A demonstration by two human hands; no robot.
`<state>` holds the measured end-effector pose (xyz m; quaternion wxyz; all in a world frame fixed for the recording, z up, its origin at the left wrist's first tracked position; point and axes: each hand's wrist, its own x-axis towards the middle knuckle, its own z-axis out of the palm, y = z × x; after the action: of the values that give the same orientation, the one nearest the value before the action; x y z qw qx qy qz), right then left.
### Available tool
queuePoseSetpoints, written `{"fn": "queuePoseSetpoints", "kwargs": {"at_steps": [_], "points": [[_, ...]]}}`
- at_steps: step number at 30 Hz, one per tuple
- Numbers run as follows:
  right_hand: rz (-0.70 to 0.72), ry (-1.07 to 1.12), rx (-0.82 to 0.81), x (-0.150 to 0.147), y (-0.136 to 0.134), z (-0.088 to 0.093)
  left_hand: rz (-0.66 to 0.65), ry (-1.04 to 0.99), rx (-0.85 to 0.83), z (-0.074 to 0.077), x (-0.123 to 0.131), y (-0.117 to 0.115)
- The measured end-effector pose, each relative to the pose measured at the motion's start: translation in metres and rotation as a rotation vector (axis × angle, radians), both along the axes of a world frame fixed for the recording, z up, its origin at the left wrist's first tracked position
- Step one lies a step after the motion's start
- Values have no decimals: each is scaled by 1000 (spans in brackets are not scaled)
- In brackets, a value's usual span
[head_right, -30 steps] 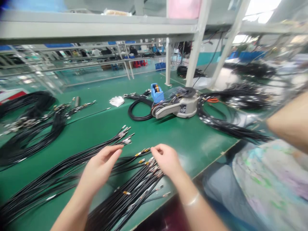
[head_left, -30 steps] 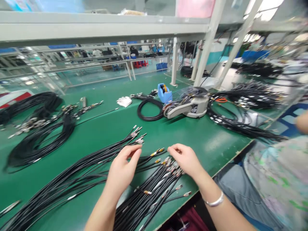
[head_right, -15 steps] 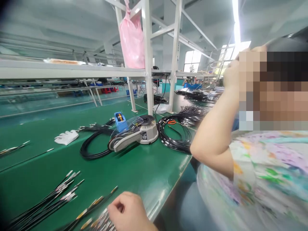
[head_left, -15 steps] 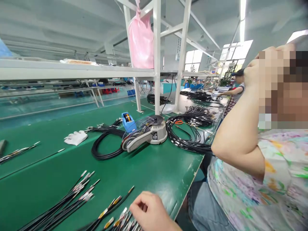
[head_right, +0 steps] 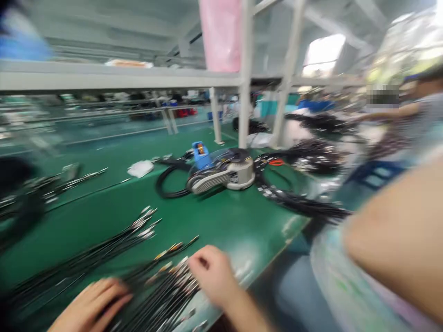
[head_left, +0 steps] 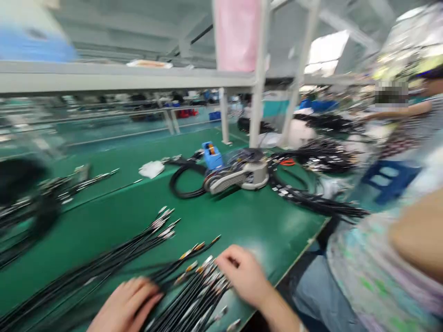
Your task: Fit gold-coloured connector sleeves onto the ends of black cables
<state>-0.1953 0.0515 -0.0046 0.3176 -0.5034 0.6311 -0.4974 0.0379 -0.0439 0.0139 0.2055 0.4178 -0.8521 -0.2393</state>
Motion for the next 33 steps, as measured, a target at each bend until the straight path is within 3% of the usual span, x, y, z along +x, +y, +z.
{"fn": "queuePoseSetpoints", "kwargs": {"at_steps": [3,7,10,17,22,26,30,33], "points": [[45,-22,33,1,4,-5,-40,-226,-185,4,34,12],[102,-21,85,-2,6,-9,48,-290,-313,-14,27,6],[108,-14,92,-2,10,-7,104,-261,-344,-18,18,-3],[71,-16,98,-1,9,-9,-17,-214,-278,-17,26,-19],[68,-2,92,0,8,-12,25,-211,-217,-16,23,-19],[82,8,79,0,9,-12,-4,-218,-172,-4,25,-22],[87,10,68,0,11,-12,61,-216,-195,8,30,-35],[102,11,87,0,11,-12,100,-248,-225,5,24,-48]]}}
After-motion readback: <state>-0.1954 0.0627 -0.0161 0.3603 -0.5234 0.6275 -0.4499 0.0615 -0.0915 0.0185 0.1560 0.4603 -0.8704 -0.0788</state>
